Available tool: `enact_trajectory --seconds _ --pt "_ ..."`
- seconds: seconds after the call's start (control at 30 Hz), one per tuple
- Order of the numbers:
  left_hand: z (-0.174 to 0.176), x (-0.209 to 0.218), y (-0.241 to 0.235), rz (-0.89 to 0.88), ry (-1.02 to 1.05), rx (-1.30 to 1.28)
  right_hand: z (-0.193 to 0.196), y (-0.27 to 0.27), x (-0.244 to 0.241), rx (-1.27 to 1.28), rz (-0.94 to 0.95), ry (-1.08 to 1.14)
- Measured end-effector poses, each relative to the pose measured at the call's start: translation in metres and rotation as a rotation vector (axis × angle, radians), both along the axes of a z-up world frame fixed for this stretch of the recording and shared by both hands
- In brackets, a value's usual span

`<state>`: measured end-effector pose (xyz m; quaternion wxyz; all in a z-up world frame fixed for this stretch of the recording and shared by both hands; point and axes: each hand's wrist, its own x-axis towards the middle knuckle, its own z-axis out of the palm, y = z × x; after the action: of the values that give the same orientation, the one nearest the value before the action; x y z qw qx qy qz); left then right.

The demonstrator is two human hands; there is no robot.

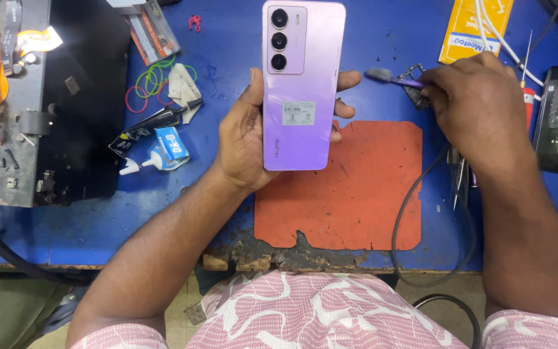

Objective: The person holds a purple smartphone and wipes the front and back surfaces with a small cloth. They rotate the device to clean different sides, then use a metal tool to scrape residue from the back label area. The phone remains on a red mat on a blue workbench.

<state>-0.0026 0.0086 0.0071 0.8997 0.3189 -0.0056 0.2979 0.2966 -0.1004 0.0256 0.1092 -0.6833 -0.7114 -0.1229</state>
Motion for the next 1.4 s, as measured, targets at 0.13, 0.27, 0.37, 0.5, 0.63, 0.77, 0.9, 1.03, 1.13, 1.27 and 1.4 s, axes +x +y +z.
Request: enact_trajectory --seconds 0.13,0.27,0.37,0.5,0.63,0.77,0.9,1.03,1.13,1.27,1.4 --pt "0.001 -0.001 0.000 0.001 0.002 0.044 -0.002 0.000 0.004 0.043 -0.073 -0.063" --pt "0.003 0.000 -0.002 0.004 0.031 0.092 0.000 0.000 0.002 0.077 -0.106 -0.093" --pt "0.005 -0.001 -0.002 0.012 0.050 0.108 0.004 -0.001 -0.003 0.119 -0.090 -0.098" --pt "0.006 -0.001 -0.003 0.013 0.053 0.098 0.006 0.001 -0.004 0.109 -0.030 -0.001" --pt "0.006 -0.001 -0.002 0.012 0.055 0.099 0.003 0.005 -0.004 -0.013 0.085 0.171" --pt "0.005 -0.002 -0.002 0.015 0.057 0.105 0.000 0.006 -0.007 -0.117 0.176 0.170" --pt "0.003 -0.002 -0.003 0.030 0.055 0.106 0.000 0.006 -0.011 -0.089 0.105 0.124" --pt "0.001 -0.001 -0.001 0.025 0.034 0.061 0.002 0.005 -0.014 -0.033 0.073 0.093" --pt "-0.003 0.001 -0.001 0.023 0.003 -0.001 0.006 0.005 -0.018 -0.005 0.076 0.111" --pt "-0.009 0.002 0.001 0.088 0.023 -0.048 0.019 0.006 -0.035 0.049 0.094 0.125" --pt "-0.016 0.006 0.008 0.197 0.017 -0.051 0.023 -0.010 -0.082 -0.042 0.168 0.321"
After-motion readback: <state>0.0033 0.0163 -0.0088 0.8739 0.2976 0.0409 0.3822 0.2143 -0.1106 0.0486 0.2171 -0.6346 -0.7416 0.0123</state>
